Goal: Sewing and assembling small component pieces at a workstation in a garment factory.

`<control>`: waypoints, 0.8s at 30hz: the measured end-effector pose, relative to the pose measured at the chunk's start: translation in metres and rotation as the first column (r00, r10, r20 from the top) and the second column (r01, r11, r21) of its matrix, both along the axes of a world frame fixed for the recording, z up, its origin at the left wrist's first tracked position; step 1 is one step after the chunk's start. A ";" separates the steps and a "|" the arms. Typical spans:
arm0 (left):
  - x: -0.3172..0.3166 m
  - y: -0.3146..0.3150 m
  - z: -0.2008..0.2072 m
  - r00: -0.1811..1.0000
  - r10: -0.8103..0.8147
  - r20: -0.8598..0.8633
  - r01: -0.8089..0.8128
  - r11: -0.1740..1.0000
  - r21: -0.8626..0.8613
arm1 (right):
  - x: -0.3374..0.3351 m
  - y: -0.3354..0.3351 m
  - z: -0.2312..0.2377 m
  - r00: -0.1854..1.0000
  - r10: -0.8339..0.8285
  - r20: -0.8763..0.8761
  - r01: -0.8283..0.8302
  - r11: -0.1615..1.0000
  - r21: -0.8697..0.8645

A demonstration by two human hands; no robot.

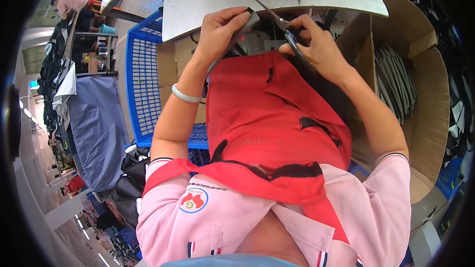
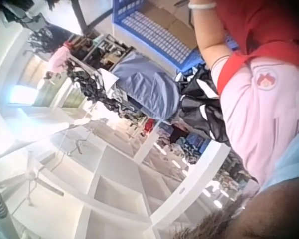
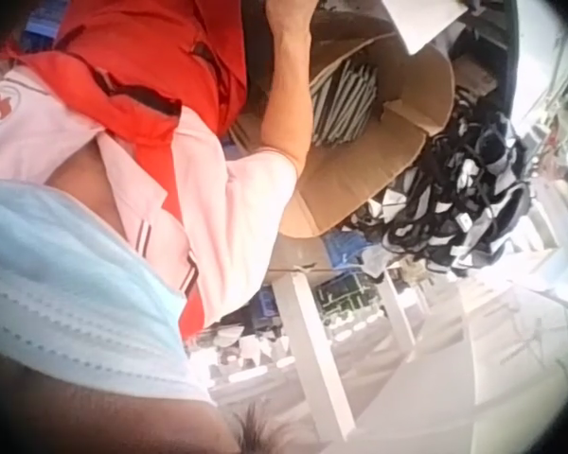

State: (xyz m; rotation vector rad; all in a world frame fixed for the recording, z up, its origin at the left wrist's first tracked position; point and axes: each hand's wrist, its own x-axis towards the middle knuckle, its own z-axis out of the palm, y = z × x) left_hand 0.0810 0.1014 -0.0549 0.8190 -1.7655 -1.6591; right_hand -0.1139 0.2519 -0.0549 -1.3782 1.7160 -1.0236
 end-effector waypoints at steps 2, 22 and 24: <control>0.000 -0.003 0.006 0.999 -0.005 0.037 0.006 0.999 -0.041 | -0.018 -0.012 0.010 0.981 -0.041 -0.189 0.026 0.997 -0.078; -0.075 -0.090 0.085 0.964 -0.056 0.260 0.169 0.884 -0.436 | -0.165 -0.088 -0.046 0.540 -0.597 -0.593 0.199 0.775 -0.600; -0.074 -0.087 0.083 0.963 -0.108 0.248 0.201 0.898 -0.391 | -0.162 -0.081 -0.043 0.470 -0.651 -0.596 0.117 0.715 -0.689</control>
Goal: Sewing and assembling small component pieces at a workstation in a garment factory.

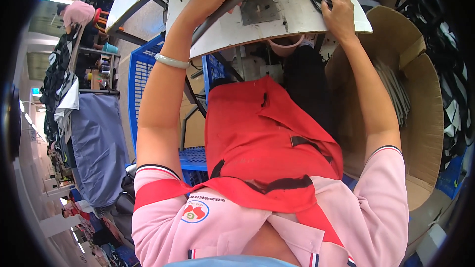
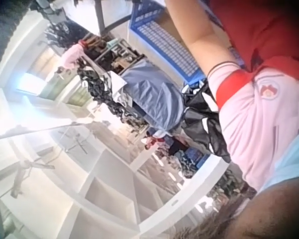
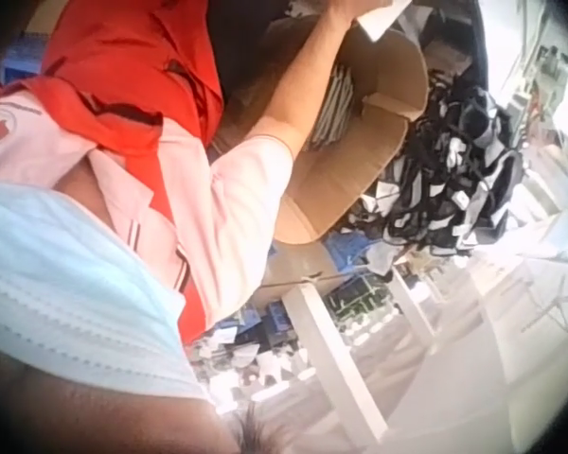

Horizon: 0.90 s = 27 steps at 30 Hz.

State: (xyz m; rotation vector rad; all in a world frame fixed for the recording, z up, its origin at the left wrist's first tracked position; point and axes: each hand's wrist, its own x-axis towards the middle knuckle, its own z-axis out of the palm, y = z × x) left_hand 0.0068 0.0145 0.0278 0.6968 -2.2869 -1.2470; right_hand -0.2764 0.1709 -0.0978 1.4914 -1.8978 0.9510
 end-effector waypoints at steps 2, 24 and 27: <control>0.007 0.003 -0.010 0.994 -0.099 -0.047 0.107 0.968 0.228 | 0.024 0.005 0.007 0.995 0.092 -0.043 -0.093 0.996 -0.011; 0.113 0.111 -0.081 0.917 -0.390 -0.080 0.299 0.543 0.785 | 0.127 0.145 -0.002 -0.030 -0.228 0.973 -0.692 0.707 0.145; 0.111 0.107 -0.083 0.936 -0.320 -0.145 0.281 0.435 0.855 | 0.143 0.159 0.013 0.462 -0.319 0.828 -0.801 0.251 0.543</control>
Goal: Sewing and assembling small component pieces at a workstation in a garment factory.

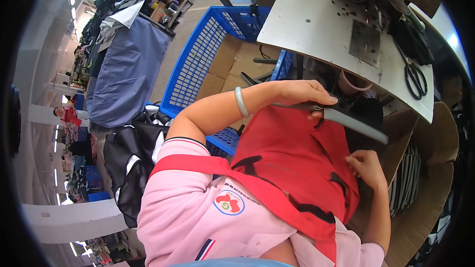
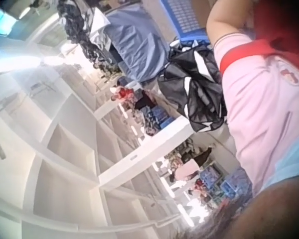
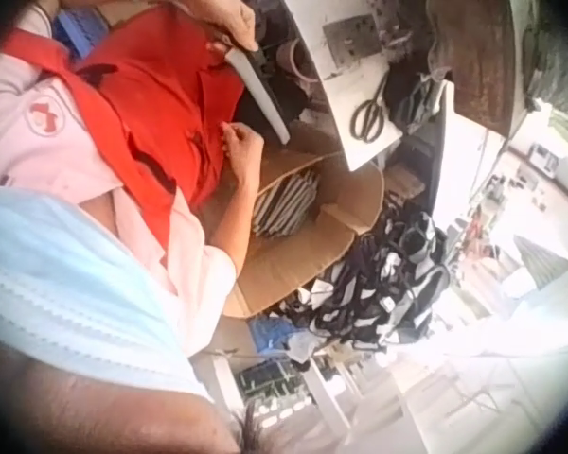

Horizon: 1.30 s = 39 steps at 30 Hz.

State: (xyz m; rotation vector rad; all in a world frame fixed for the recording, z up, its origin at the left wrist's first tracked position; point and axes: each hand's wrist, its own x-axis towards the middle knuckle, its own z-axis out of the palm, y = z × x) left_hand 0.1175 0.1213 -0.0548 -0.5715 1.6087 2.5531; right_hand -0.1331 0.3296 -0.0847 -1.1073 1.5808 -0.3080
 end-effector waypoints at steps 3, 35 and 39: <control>0.001 0.008 0.008 0.998 -0.051 0.028 0.056 0.984 -0.169 | 0.036 -0.016 0.059 0.991 -0.051 -0.126 -0.034 0.805 -0.592; -0.059 -0.048 0.083 0.929 0.304 -0.213 -0.325 0.391 -0.861 | -0.045 -0.145 0.096 0.647 -0.337 -0.684 -0.471 0.529 -0.706; -0.074 -0.065 0.074 0.898 0.323 -0.298 -0.388 0.263 -0.883 | -0.045 -0.164 0.108 0.632 -0.356 -0.688 -0.423 0.585 -0.692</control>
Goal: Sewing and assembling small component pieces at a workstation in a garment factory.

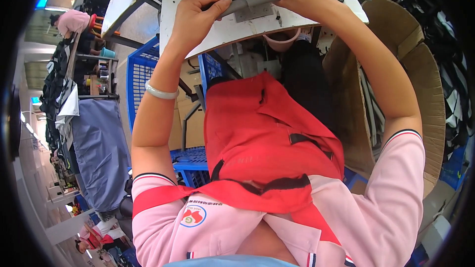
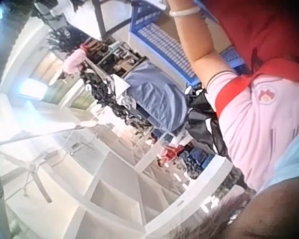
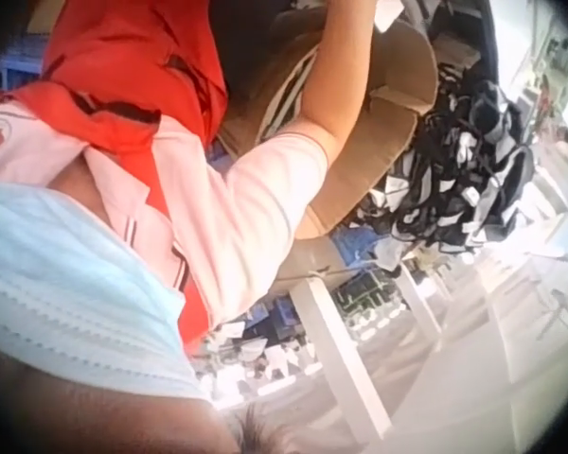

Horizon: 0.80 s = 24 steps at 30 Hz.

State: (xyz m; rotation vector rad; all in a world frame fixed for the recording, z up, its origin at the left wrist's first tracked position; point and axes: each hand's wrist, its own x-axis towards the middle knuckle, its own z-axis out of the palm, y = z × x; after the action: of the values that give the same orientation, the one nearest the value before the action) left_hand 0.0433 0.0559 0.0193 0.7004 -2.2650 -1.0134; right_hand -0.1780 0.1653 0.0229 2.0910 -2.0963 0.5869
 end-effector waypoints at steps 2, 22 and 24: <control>-0.004 -0.008 -0.005 0.999 0.034 -0.020 -0.034 0.999 0.010 | -0.005 -0.010 -0.002 0.999 0.016 0.035 -0.016 1.000 -0.010; -0.022 -0.032 -0.008 0.998 0.054 -0.045 -0.047 0.989 0.137 | -0.032 -0.030 -0.006 0.974 0.225 0.023 -0.217 0.958 -0.189; -0.022 -0.038 -0.010 0.998 0.051 -0.047 -0.044 0.988 0.147 | -0.035 -0.035 -0.011 0.893 0.445 0.061 -0.384 0.827 -0.411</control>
State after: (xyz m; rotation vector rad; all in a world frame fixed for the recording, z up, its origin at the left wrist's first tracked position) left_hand 0.0216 0.0184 0.0096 0.7763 -2.1366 -1.1694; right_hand -0.2135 0.1305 0.0121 2.3128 -1.4072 1.1499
